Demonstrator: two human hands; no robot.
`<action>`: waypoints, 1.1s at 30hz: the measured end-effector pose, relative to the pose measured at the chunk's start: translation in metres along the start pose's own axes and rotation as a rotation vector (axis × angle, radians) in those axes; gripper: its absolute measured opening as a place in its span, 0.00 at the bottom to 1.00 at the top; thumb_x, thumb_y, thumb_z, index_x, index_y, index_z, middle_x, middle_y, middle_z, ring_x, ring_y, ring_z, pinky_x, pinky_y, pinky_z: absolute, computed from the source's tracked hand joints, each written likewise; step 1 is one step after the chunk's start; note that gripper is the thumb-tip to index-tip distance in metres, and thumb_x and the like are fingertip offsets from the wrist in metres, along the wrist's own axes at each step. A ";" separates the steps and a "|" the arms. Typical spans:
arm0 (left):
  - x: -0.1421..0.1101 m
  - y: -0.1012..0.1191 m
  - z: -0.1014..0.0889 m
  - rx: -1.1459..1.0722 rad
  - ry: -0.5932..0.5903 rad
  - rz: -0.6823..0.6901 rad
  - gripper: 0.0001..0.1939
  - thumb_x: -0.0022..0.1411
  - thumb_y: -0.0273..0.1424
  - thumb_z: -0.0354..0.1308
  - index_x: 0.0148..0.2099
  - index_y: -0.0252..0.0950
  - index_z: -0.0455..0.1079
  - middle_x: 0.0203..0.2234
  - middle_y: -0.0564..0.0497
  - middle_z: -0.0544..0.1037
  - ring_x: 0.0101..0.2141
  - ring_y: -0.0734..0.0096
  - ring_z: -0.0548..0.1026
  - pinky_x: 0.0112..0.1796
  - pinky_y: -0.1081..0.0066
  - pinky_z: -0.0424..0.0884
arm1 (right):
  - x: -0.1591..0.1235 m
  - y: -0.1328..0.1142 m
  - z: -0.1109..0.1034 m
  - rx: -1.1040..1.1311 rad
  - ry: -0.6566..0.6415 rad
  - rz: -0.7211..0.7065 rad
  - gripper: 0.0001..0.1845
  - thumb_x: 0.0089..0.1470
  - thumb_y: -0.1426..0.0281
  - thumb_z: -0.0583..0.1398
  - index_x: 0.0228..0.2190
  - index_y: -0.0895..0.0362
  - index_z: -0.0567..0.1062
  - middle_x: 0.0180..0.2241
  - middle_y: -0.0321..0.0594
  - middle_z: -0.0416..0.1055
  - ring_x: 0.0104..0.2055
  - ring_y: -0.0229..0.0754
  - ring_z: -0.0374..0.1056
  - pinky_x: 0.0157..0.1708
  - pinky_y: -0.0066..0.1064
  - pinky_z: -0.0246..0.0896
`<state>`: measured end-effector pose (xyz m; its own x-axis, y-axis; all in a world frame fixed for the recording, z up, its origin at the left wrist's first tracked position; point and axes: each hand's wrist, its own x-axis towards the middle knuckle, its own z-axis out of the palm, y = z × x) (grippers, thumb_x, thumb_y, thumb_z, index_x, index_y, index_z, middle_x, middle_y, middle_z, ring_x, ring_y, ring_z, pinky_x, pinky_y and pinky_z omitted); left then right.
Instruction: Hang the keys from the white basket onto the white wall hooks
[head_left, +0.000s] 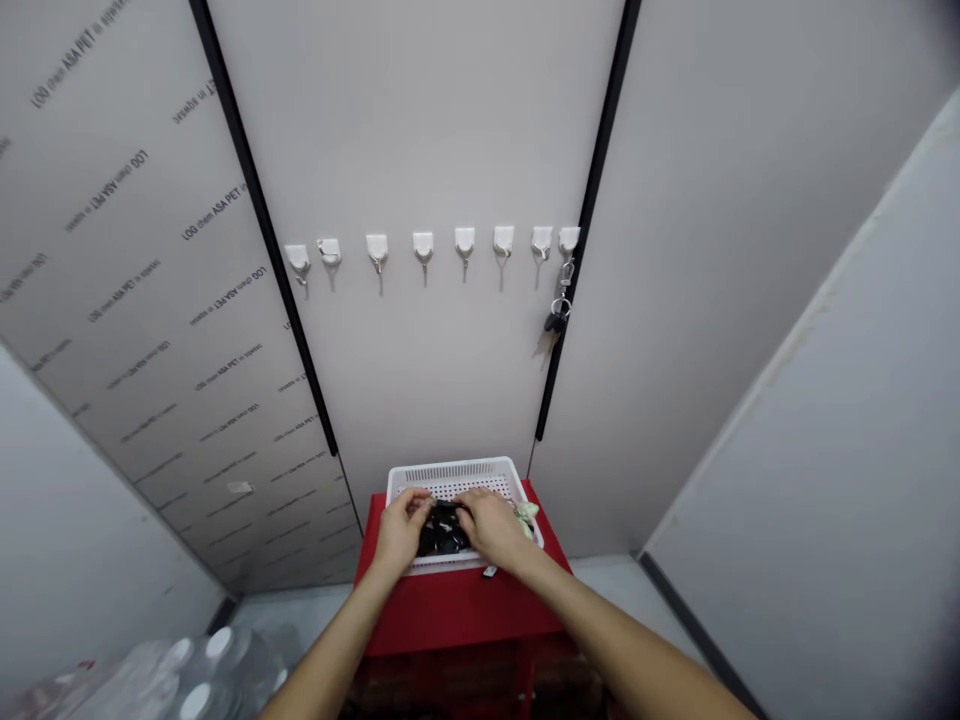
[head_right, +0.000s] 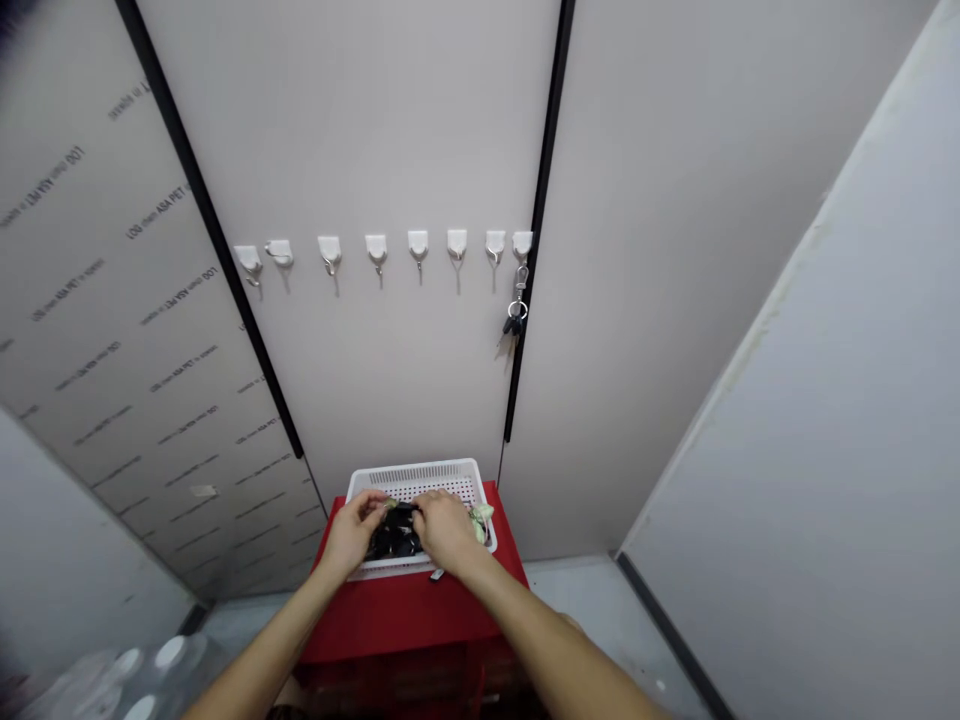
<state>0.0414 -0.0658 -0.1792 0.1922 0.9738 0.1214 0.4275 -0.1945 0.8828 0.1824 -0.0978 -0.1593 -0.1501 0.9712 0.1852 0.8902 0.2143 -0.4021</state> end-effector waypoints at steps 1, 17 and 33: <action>0.002 0.002 -0.001 -0.054 0.006 -0.008 0.09 0.45 0.28 0.45 0.31 0.33 0.61 0.22 0.53 0.67 0.25 0.76 0.65 0.29 0.75 0.61 | 0.000 0.000 -0.001 0.041 0.016 -0.001 0.13 0.42 0.72 0.48 0.31 0.58 0.68 0.32 0.41 0.66 0.37 0.39 0.58 0.38 0.29 0.48; 0.045 0.122 0.008 -0.514 -0.112 0.148 0.09 0.43 0.28 0.50 0.31 0.32 0.59 0.22 0.52 0.68 0.26 0.78 0.66 0.31 0.75 0.62 | 0.037 0.005 -0.093 0.824 0.355 0.032 0.09 0.41 0.67 0.49 0.18 0.60 0.62 0.13 0.31 0.57 0.17 0.30 0.54 0.20 0.23 0.52; 0.115 0.254 0.013 -0.168 -0.018 0.469 0.17 0.44 0.23 0.50 0.41 0.31 0.59 0.34 0.45 0.69 0.33 0.74 0.67 0.35 0.70 0.61 | 0.114 0.015 -0.241 0.075 0.846 -0.020 0.09 0.41 0.72 0.48 0.21 0.59 0.66 0.27 0.39 0.66 0.29 0.36 0.60 0.31 0.27 0.52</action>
<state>0.1831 -0.0046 0.0532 0.3459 0.7836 0.5161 0.1432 -0.5877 0.7963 0.2825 -0.0086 0.0721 0.2333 0.5683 0.7890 0.8556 0.2657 -0.4443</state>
